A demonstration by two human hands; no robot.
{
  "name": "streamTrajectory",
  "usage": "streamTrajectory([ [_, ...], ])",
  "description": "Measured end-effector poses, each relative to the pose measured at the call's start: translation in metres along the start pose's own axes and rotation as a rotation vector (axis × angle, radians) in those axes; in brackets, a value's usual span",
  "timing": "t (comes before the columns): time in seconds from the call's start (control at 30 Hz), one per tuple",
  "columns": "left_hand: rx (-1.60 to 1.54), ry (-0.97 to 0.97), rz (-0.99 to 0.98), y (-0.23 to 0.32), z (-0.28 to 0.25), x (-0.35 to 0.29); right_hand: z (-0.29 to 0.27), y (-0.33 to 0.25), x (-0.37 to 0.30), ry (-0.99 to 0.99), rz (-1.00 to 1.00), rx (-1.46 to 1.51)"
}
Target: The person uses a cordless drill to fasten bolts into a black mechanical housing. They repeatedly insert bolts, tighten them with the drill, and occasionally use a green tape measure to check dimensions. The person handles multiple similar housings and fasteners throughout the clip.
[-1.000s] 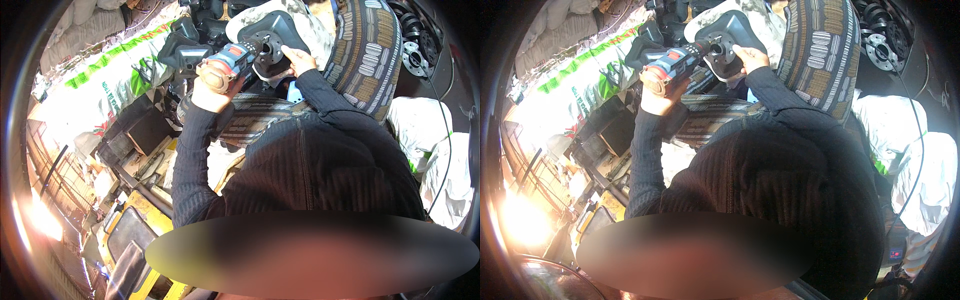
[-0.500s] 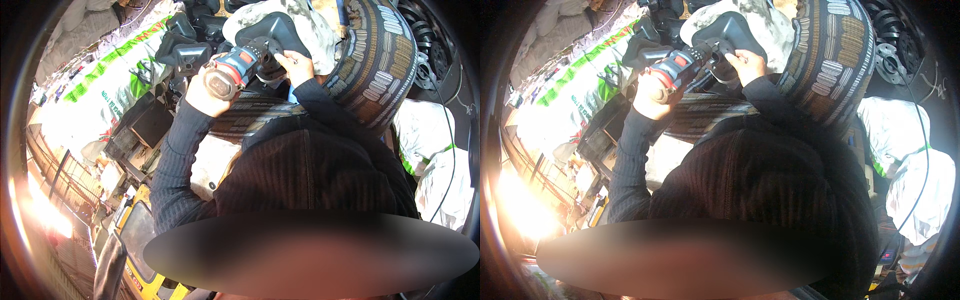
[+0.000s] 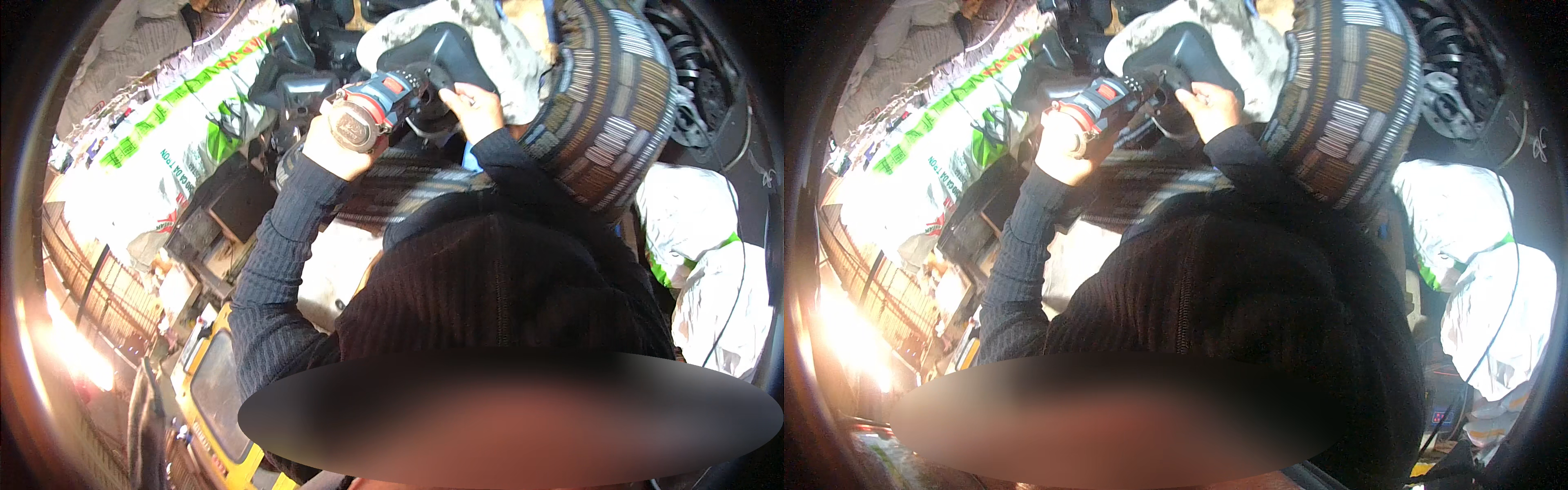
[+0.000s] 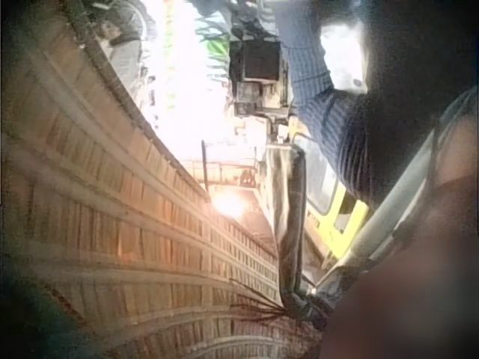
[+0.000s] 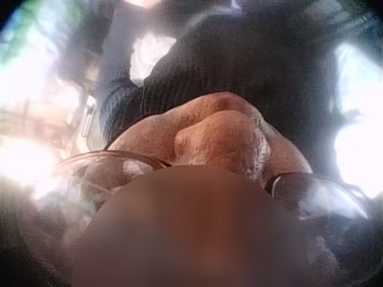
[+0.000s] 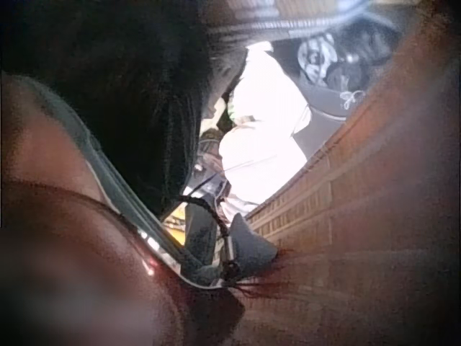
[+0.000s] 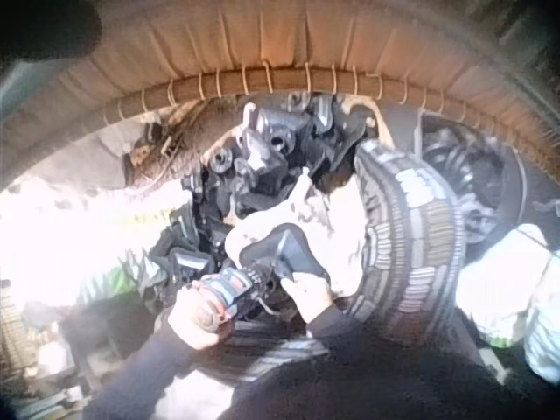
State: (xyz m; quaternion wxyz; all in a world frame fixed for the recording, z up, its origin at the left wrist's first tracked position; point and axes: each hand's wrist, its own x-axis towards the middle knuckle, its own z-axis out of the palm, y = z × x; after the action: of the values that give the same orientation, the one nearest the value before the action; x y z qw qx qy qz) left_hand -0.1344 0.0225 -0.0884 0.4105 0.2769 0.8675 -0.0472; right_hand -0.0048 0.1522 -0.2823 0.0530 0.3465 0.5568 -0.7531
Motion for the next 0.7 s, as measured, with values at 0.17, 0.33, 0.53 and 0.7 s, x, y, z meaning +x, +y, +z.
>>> streamTrajectory([
  [0.17, -0.097, 0.126, 0.102, 0.013, 0.001, 0.001, 0.003, -0.009, 0.003, 0.064, -0.090, -0.063],
  [0.33, 0.181, 0.521, 0.176, 0.008, 0.040, -0.083, -0.012, -0.031, 0.008, 0.041, 0.017, 0.172],
  [0.53, -0.488, 0.362, 0.052, 0.007, 0.137, -0.158, -0.012, -0.099, 0.063, 0.137, -0.313, 0.376],
  [0.7, -0.943, 0.188, -0.185, 0.024, 0.200, -0.175, -0.027, -0.181, 0.141, 0.229, -0.593, 0.210],
])
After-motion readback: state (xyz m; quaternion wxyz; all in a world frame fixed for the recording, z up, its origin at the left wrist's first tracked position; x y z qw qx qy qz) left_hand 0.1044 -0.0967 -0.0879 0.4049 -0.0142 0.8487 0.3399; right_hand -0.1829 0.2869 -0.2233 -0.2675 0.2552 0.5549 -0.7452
